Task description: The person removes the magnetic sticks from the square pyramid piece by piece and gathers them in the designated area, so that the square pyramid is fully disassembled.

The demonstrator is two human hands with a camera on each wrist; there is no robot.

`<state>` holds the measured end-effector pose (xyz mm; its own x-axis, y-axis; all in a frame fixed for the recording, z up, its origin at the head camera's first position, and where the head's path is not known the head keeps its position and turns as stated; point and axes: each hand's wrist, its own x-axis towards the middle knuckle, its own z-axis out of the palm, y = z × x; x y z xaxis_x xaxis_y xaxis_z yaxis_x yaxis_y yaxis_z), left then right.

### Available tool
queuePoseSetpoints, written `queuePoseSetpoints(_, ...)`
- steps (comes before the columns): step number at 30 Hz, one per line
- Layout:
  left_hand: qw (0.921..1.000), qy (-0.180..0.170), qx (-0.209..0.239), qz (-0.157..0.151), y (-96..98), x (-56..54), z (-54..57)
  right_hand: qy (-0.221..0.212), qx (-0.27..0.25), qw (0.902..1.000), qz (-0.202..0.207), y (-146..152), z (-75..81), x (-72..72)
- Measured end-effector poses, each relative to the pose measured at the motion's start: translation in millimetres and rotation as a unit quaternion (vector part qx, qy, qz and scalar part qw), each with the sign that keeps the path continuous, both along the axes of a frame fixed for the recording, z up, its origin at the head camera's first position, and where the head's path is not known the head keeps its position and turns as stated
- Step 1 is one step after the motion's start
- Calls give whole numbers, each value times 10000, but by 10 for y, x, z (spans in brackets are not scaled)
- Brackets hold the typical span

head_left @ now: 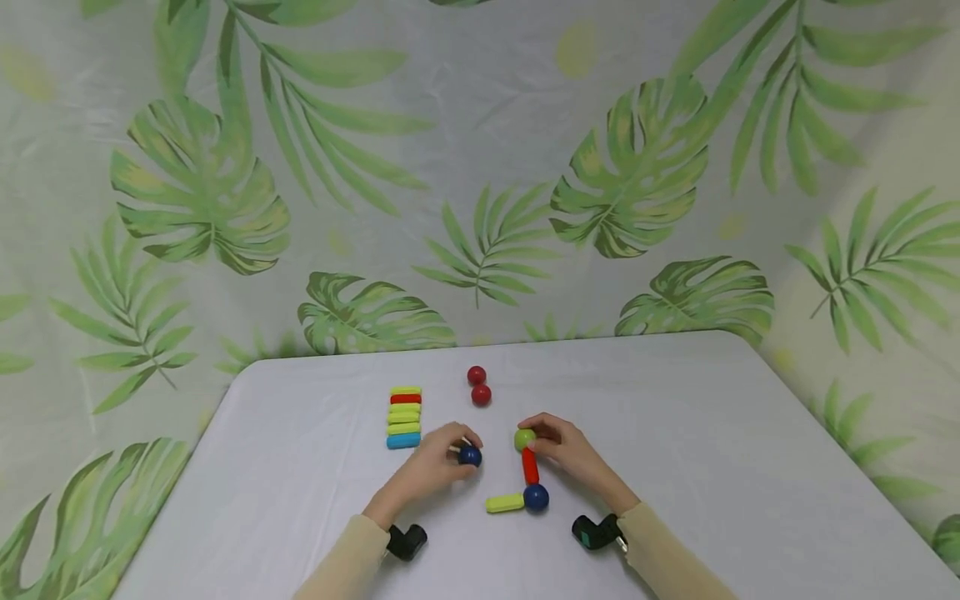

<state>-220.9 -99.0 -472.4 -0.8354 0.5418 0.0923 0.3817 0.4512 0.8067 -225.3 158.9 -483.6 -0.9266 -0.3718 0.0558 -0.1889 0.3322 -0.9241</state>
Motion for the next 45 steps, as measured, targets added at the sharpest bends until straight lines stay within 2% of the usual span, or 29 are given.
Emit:
queuePoseSetpoints(2, 9971, 102, 316, 684, 11, -148, 44, -8, -16, 10000, 2, 4, 18, 7)
queuePoseSetpoints(4, 9907, 302, 434, 1250, 30, -321, 65, -18, -71, 10000, 32, 12, 20, 9)
queuePoseSetpoints(5, 9869, 376, 449, 1502, 42, -403, 72, -2, -94, 9999, 39, 27, -45, -27)
queuePoseSetpoints(7, 9801, 443, 486, 1875, 71, -556, 73, -6, -166, 9998, 51, 50, -144, -73)
queuePoseSetpoints(9, 9759, 448, 502, 2076, 96, -678, 59, -27, -215, 9997, 63, 56, -163, -77)
queuePoseSetpoints(13, 9697, 341, 484, 2369, 153, -838, 30, -51, -217, 9997, 58, 47, -120, -52)
queuePoseSetpoints(18, 9675, 310, 190, 2504, 185, -943, -34, -103, -171, 9998, 93, 1, 79, 43)
queuePoseSetpoints(21, 9685, 313, 152, 2466, 182, -961, -63, -133, -82, 9998, 92, -18, 184, 96)
queuePoseSetpoints(25, 9680, 534, 183, 2445, 154, -906, -44, -114, -95, 9999, 74, -16, 150, 78)
queuePoseSetpoints(27, 9695, 705, 183, 2339, 141, -828, -8, -95, -122, 9999, 51, -3, 71, 41)
queuePoseSetpoints(29, 9772, 897, 174, 1918, 136, -704, 33, -61, -98, 9999, 26, 14, -12, 3)
queuePoseSetpoints(31, 9905, 822, 141, 1097, 146, -529, 72, -51, -86, 9999, 15, 31, -80, -25)
queuePoseSetpoints(33, 9989, 468, 19, 37, 173, -323, 100, -27, -73, 10000, 30, 44, -110, -38)
queuePoseSetpoints(35, 9954, 12, -302, -911, 222, -122, 109, -11, -106, 9999, 58, 55, -120, -43)
queuePoseSetpoints(37, 9855, -170, -808, -1485, 283, 47, 91, 33, -116, 9999, 72, 60, -119, -47)
queuePoseSetpoints(38, 9812, -125, -1039, -1623, 317, 115, 82, 57, -105, 9999, 79, 63, -119, -49)
queuePoseSetpoints(40, 9753, 165, -1427, -1677, 376, 213, 54, 85, -108, 9999, 99, 65, -122, -56)
queuePoseSetpoints(42, 9712, 549, -1709, -1564, 418, 275, 32, 103, -105, 9998, 125, 62, -127, -63)
queuePoseSetpoints(45, 9689, 858, -1898, -1333, 440, 316, 32, 51, -134, 9998, 156, 55, -143, -68)
